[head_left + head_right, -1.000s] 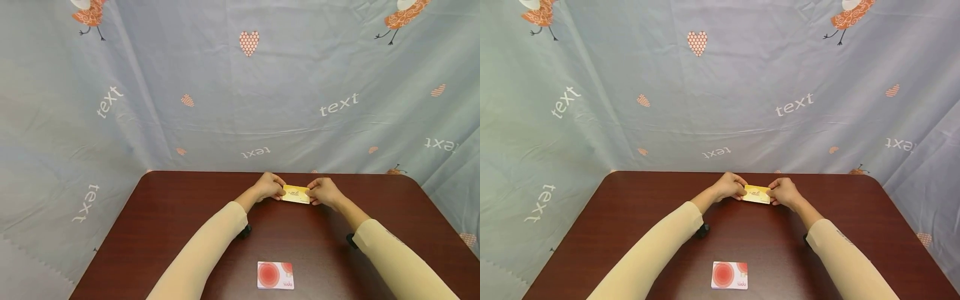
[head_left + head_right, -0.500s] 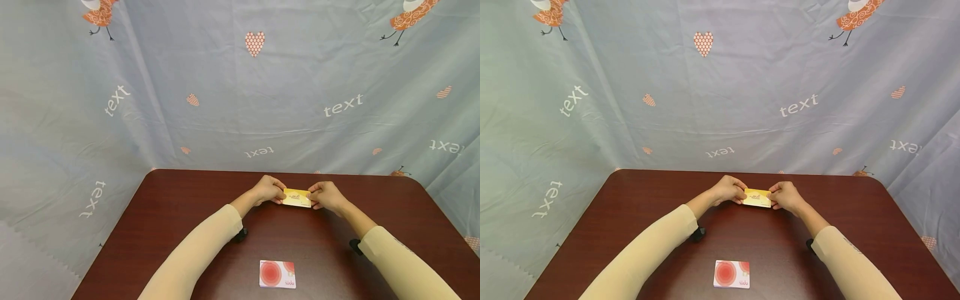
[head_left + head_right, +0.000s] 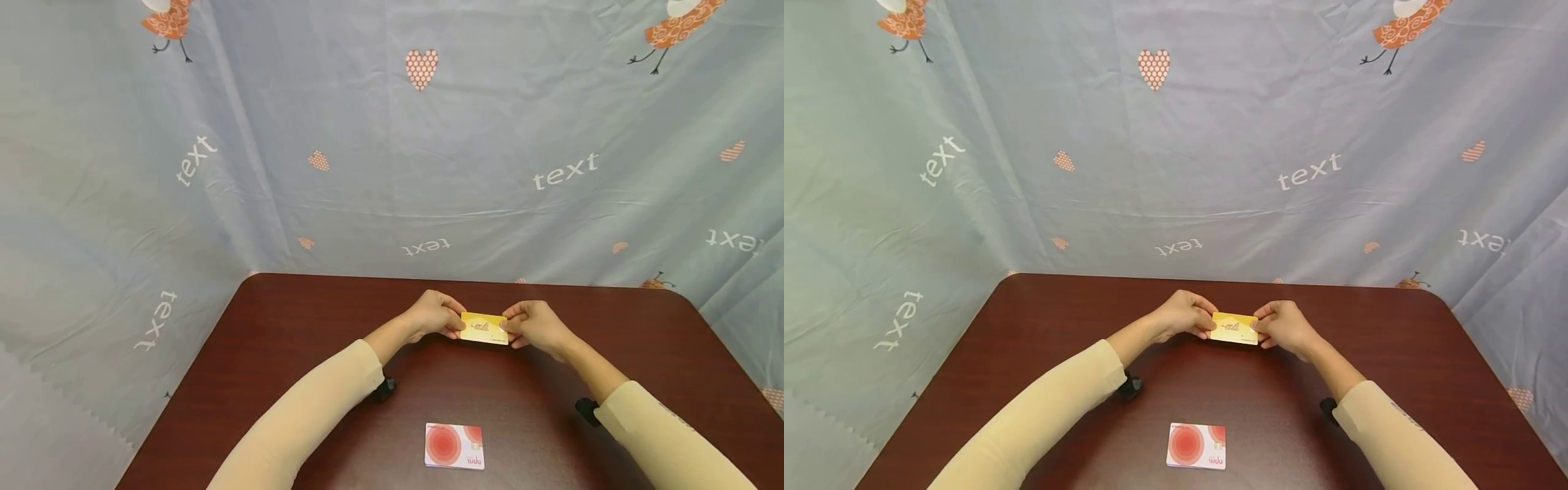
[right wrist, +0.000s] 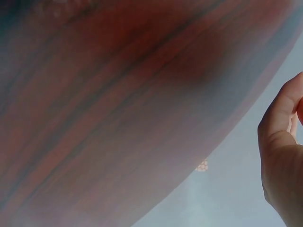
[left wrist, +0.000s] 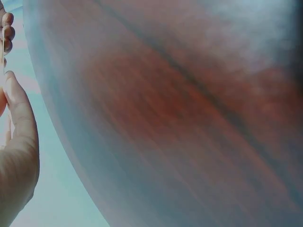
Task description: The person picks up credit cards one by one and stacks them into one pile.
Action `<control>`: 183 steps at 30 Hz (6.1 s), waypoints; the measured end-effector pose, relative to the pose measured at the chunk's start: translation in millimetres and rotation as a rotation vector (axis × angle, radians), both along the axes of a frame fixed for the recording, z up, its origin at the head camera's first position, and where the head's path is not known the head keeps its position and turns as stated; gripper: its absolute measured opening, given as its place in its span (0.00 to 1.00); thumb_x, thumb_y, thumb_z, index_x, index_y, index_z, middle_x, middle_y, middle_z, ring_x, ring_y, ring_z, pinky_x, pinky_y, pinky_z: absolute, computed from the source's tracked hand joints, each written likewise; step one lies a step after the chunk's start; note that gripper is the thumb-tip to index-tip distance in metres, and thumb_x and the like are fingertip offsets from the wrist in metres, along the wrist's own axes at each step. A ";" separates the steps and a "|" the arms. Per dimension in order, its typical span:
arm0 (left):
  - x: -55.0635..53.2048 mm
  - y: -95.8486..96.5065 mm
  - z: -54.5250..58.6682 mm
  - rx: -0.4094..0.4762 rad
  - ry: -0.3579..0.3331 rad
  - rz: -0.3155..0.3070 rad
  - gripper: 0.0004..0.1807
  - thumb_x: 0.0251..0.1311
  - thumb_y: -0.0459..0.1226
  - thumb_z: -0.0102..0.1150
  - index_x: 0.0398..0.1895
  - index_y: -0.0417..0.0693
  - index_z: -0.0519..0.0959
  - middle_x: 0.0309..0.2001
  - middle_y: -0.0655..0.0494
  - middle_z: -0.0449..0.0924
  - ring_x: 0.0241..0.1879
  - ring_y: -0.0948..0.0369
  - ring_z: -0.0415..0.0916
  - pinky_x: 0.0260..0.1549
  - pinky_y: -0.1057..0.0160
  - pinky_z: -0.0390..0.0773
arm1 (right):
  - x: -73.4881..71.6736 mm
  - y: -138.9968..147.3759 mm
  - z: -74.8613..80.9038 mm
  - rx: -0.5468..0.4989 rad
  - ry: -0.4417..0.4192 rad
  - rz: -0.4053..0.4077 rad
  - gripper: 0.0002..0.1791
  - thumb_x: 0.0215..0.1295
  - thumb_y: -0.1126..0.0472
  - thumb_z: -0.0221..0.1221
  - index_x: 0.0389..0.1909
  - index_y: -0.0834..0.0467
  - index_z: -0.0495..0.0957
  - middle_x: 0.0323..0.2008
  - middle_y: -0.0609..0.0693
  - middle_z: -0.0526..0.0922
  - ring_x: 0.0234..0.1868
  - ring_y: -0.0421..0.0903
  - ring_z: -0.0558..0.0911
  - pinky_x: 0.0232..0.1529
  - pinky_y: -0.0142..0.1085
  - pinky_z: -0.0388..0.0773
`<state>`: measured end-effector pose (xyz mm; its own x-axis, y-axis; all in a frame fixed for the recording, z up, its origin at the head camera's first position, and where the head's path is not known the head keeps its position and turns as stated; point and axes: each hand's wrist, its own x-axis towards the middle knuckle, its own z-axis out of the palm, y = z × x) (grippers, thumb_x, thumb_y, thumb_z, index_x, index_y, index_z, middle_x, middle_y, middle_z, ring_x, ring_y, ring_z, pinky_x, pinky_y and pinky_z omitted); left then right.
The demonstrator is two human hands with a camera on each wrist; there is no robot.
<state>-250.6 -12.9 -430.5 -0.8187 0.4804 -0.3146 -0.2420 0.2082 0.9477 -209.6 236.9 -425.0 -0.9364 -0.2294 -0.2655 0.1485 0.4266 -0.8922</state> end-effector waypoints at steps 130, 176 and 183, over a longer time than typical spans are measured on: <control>150.5 -67.8 6.6 -0.005 -0.142 -0.023 0.16 0.53 0.16 0.68 0.44 0.31 0.82 0.26 0.44 0.83 0.19 0.60 0.83 0.21 0.66 0.84 | 121.2 -51.8 -11.0 -0.191 -0.123 0.274 0.09 0.71 0.65 0.66 0.41 0.68 0.79 0.26 0.56 0.83 0.22 0.45 0.84 0.20 0.34 0.83; 163.9 -62.2 -0.5 -0.112 -0.037 -0.088 0.13 0.52 0.14 0.66 0.39 0.32 0.83 0.21 0.45 0.80 0.14 0.63 0.78 0.14 0.70 0.79 | 128.9 -54.4 -21.1 -0.078 -0.082 0.359 0.05 0.70 0.67 0.66 0.38 0.65 0.79 0.22 0.54 0.82 0.19 0.42 0.81 0.18 0.29 0.80; 165.1 -60.8 0.6 -0.148 0.017 -0.105 0.12 0.52 0.15 0.67 0.38 0.33 0.83 0.20 0.46 0.81 0.13 0.63 0.77 0.12 0.71 0.78 | 128.9 -53.8 -20.4 -0.064 -0.072 0.365 0.06 0.70 0.68 0.66 0.38 0.65 0.78 0.22 0.53 0.82 0.18 0.42 0.81 0.18 0.29 0.80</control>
